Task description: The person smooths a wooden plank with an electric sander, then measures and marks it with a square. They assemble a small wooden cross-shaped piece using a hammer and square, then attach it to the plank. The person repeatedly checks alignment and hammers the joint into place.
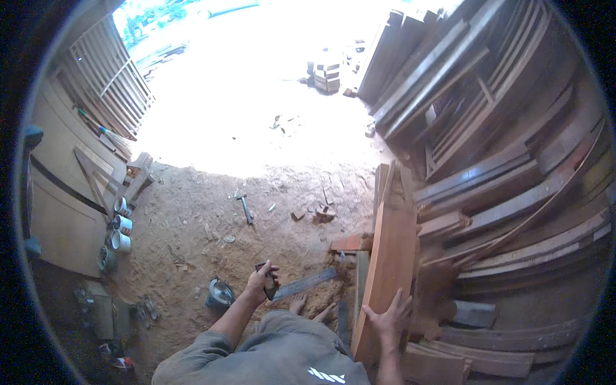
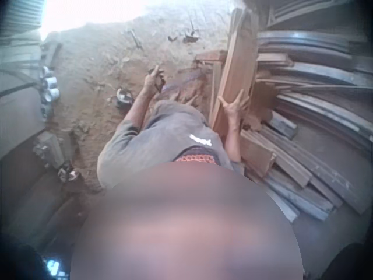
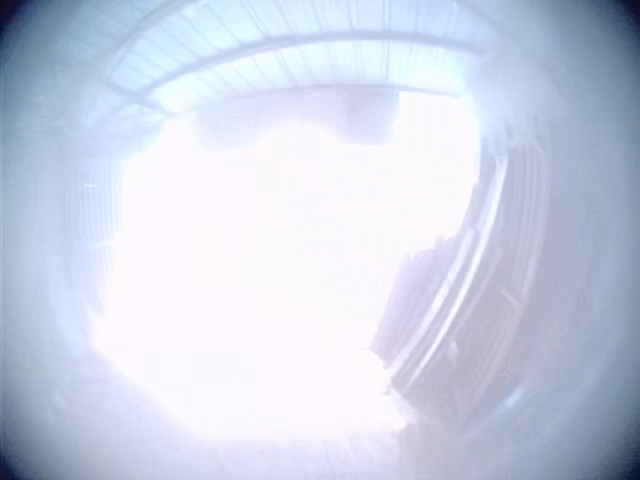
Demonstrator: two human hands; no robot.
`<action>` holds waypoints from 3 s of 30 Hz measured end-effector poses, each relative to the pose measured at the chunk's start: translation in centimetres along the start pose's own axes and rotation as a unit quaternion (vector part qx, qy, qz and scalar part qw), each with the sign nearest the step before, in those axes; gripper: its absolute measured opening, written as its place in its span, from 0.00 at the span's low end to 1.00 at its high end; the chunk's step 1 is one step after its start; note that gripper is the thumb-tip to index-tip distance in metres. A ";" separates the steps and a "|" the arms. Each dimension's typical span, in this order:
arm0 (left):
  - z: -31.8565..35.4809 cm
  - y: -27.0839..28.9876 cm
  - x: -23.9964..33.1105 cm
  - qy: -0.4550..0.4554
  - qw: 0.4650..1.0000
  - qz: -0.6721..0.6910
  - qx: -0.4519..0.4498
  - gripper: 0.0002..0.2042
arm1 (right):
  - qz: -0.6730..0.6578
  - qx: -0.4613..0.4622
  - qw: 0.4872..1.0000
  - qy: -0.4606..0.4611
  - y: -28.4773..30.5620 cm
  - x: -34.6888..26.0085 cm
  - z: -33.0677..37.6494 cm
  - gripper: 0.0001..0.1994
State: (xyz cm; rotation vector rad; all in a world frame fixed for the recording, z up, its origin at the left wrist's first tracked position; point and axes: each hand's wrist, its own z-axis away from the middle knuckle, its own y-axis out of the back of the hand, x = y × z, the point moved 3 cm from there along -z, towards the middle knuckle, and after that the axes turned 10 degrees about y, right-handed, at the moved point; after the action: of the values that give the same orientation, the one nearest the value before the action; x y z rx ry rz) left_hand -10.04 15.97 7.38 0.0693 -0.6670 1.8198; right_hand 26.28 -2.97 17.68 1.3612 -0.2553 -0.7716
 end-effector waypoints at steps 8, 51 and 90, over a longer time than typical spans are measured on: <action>4.6 -9.0 1.8 -0.096 0.922 -0.368 -0.074 0.23 | 0.023 0.009 1.000 -0.015 1.0 -0.4 1.4 0.66; 1.6 13.9 -15.5 0.022 0.944 -0.327 -0.027 0.23 | -0.431 0.363 0.810 -0.161 -13.1 14.3 37.7 0.26; 25.5 24.6 -3.4 -0.311 0.769 0.313 -0.462 0.30 | -0.109 -0.146 0.627 0.757 -11.1 -46.9 40.3 0.26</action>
State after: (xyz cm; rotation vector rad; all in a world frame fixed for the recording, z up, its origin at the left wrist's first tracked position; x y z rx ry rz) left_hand -37.76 -3.87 17.52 -0.2548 -2.2251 1.8485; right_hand -35.47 -5.10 28.72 1.3014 1.3487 0.3558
